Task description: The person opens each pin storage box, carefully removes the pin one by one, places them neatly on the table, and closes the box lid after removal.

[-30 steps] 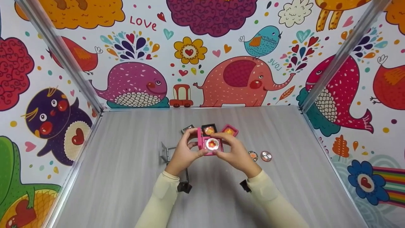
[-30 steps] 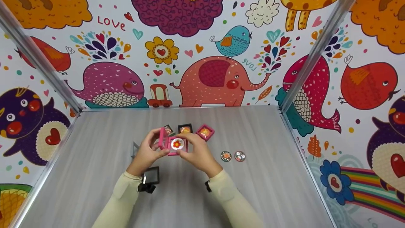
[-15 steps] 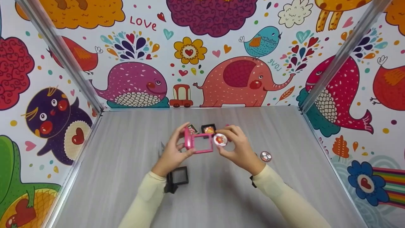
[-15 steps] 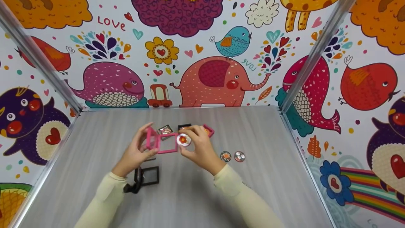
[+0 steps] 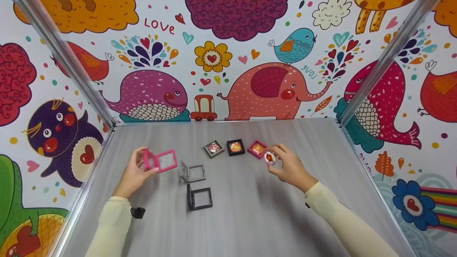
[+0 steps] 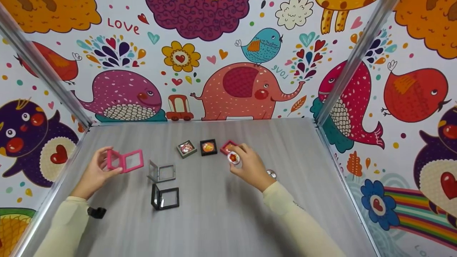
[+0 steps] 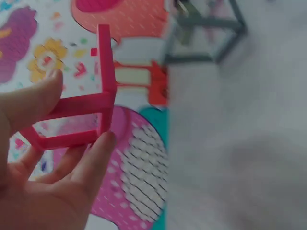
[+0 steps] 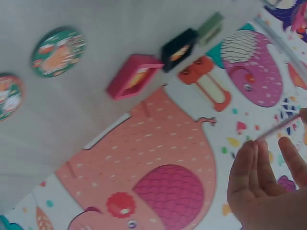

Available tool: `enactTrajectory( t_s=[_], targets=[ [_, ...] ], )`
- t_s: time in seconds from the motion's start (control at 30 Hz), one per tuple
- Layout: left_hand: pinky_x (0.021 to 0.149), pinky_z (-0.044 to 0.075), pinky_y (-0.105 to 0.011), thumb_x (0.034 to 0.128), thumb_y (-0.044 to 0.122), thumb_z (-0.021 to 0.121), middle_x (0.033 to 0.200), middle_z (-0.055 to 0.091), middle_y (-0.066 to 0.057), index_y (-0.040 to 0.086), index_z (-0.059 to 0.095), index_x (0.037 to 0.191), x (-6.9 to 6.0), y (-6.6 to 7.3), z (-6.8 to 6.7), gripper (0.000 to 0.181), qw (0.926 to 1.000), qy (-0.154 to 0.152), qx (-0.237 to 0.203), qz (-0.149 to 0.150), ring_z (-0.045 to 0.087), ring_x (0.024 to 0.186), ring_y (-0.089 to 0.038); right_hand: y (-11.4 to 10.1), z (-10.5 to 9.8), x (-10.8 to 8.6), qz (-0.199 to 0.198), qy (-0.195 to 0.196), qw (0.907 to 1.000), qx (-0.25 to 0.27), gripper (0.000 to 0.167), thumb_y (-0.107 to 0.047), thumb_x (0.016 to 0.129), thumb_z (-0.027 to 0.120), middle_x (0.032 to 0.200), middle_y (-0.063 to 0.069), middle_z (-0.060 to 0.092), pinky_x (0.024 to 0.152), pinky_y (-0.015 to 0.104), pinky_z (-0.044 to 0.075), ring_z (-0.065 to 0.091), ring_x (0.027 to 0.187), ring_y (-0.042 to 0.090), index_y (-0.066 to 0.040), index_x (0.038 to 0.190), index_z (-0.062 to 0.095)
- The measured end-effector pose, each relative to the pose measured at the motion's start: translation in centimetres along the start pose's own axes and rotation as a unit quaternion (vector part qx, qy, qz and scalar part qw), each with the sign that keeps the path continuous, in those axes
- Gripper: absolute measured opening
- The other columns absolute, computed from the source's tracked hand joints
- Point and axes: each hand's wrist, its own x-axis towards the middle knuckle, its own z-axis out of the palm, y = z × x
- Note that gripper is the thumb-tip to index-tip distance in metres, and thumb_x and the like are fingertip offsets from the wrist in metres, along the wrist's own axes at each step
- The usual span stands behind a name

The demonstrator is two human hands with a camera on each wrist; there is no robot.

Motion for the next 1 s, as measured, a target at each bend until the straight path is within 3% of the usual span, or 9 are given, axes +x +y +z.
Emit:
enactTrajectory(
  t_s=[0.2, 0.37, 0.53, 0.77, 1.0],
  targets=[
    [0.112, 0.047, -0.061, 0.0928, -0.004, 0.083, 0.158, 0.042, -0.033, 0.001, 0.03, 0.163, 0.3, -4.6, -0.3, 0.089, 0.9974, -0.023, 0.048, -0.049, 0.044, 0.146, -0.053, 1.9, 1.1, -0.1, 0.022, -0.054, 0.9979, -0.028, 0.047, -0.015, 0.093, 0.086, 0.124, 0.003, 0.064, 0.096, 0.044, 0.062, 0.064, 0.108, 0.023, -0.014, 0.137, 0.069],
    [0.109, 0.053, -0.053, 0.0914, -0.006, 0.084, 0.157, 0.044, -0.033, 0.0, 0.031, 0.161, 0.4, -6.4, 0.5, 0.088, 0.9957, -0.034, 0.057, -0.064, 0.048, 0.144, -0.051, 3.5, 2.8, -0.3, 0.022, -0.102, 0.9939, -0.034, 0.046, -0.008, 0.093, 0.084, 0.121, 0.006, 0.063, 0.093, 0.042, 0.062, 0.064, 0.104, 0.02, -0.009, 0.137, 0.068],
    [0.101, 0.059, -0.04, 0.0906, -0.007, 0.084, 0.156, 0.044, -0.033, 0.002, 0.031, 0.162, 0.7, -6.6, 1.2, 0.09, 0.9958, -0.041, 0.052, -0.063, 0.05, 0.143, -0.05, 5.2, 4.6, -0.5, -0.016, -0.116, 0.9912, -0.062, 0.045, -0.002, 0.088, 0.084, 0.116, 0.013, 0.065, 0.089, 0.048, 0.062, 0.067, 0.101, 0.027, -0.001, 0.131, 0.068],
    [0.12, 0.04, -0.058, 0.0914, -0.003, 0.086, 0.164, 0.036, -0.031, 0.009, 0.019, 0.172, 0.8, -6.5, 1.6, 0.105, 0.9949, -0.062, 0.032, -0.072, 0.04, 0.151, -0.047, 6.9, 6.0, -0.8, -0.048, -0.14, 0.984, -0.099, 0.046, 0.0, 0.085, 0.085, 0.112, 0.015, 0.066, 0.087, 0.048, 0.062, 0.068, 0.098, 0.029, 0.002, 0.127, 0.069],
    [0.122, 0.035, -0.059, 0.0896, -0.004, 0.087, 0.169, 0.028, -0.032, 0.009, 0.012, 0.174, 0.8, -6.5, 1.9, 0.114, 0.9949, -0.077, 0.016, -0.064, 0.035, 0.153, -0.049, 7.4, 6.0, -1.0, -0.048, -0.159, 0.9784, -0.123, 0.046, -0.001, 0.086, 0.087, 0.112, 0.014, 0.067, 0.088, 0.047, 0.062, 0.069, 0.101, 0.031, 0.0, 0.128, 0.069]
  ],
)
